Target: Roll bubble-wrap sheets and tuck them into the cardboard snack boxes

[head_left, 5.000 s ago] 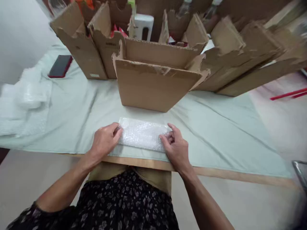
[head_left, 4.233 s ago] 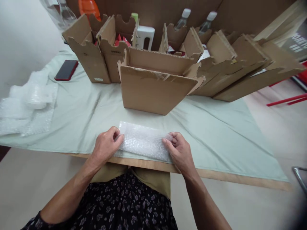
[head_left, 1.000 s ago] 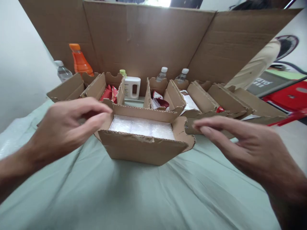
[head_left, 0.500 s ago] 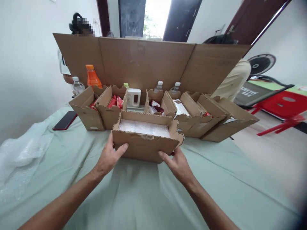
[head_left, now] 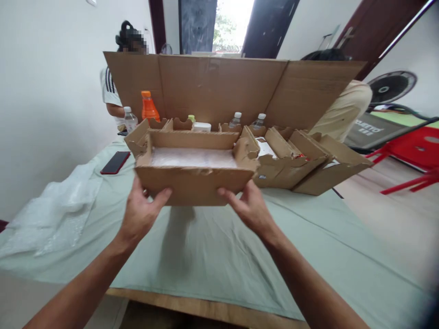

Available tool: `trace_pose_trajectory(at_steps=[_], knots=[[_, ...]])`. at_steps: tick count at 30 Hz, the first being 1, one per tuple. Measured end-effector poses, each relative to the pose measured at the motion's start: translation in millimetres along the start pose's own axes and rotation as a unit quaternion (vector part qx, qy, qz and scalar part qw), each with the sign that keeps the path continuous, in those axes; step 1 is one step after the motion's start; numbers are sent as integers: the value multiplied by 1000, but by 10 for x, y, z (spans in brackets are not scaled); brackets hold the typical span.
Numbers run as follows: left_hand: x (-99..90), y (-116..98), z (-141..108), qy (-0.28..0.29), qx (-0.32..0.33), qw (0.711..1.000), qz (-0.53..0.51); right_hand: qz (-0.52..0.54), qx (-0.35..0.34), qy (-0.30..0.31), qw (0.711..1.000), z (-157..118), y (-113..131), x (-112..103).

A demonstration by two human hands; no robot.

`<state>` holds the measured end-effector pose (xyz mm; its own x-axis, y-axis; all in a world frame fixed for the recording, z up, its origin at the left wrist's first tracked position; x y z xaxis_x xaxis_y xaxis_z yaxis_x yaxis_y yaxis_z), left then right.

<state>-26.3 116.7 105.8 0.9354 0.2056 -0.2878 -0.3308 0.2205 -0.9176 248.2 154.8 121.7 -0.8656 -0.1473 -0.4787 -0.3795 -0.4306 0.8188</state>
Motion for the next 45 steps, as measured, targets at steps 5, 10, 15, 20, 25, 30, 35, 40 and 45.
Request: trace_pose_trajectory(at_steps=[5,10,15,20,25,30,35,40,45], knots=[[580,-139,-262,80,122,989,-6,-30,28,-74,996,-518,-97,-466],[697,380,-997,74,31,997,12,-16,92,-19,996,-840,-554,-249],[577,588,-1089,56,-31,998,-24,95,50,82,991,-169,-768,76],[760,526,-1031,63,-15,998,-10,153,-14,107,982,412,-751,171],[933,482,-1082,86,15,996,21,115,-31,72,990,533,-834,282],[984,460,-1089,94,15,995,32,104,-40,24,993,547,-915,394],[1148,524,-1078,121,18,991,47,84,-57,-5,995,551,-1008,491],[1367,482,-950,146,71,985,59,115,-3,-48,992,436,-1337,597],[1578,496,-456,170,73,978,94,129,92,-162,974,306,-1718,542]])
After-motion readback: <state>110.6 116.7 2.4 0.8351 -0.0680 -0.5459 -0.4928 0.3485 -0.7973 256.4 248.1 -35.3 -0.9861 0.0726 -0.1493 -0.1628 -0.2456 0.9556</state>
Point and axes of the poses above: each hand's wrist, its own z-axis towards the middle knuckle, its own x-axis out of the palm, y = z × x, the point moved 6 cm from there along z, towards the middle knuckle, and after that the axes turned 15 degrees about y, right-handed, at the moved point
